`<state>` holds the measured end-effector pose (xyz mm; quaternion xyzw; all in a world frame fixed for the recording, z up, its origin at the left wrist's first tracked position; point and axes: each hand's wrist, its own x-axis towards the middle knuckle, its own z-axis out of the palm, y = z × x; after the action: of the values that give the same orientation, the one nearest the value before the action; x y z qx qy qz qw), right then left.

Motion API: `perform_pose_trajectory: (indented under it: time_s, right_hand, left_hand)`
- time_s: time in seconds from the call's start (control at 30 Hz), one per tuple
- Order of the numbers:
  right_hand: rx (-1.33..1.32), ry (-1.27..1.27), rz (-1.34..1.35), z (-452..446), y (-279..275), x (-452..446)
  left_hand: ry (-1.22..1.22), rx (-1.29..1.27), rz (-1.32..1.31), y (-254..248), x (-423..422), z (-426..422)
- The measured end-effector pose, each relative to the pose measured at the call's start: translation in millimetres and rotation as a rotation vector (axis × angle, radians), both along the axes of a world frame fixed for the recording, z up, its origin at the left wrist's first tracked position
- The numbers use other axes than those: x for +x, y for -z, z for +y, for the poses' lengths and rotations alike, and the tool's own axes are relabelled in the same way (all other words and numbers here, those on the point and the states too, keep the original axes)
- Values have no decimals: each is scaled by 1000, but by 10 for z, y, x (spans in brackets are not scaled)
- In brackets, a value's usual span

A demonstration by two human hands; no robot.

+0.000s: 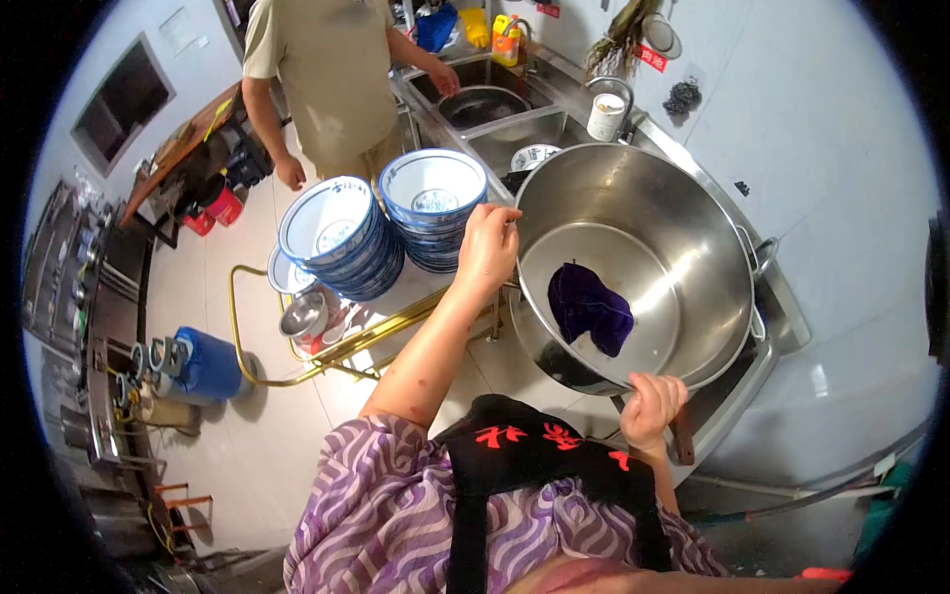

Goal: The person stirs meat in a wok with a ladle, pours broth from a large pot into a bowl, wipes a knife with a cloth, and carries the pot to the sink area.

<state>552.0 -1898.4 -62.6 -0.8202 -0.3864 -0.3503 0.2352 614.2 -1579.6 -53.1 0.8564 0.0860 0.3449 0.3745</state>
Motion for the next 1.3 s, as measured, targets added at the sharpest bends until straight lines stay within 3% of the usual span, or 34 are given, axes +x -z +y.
perform_pose_trajectory:
  time_s: [0.23,0.63,0.77,1.3]
  right_hand:
    - [-35,-14,-14,36,-13,17]
    - [-47,9,-3,27,9,5]
    - [-40,1,-24,5,-26,3]
    - [-1,5,-61,-9,-14,13]
  left_hand:
    - [6,-93,15,-14,15,28]
    - [-13,28,-67,110,58,62]
    - [-16,-60,-36,-28,-15,6]
    - [4,-5,-89,89,59,41]
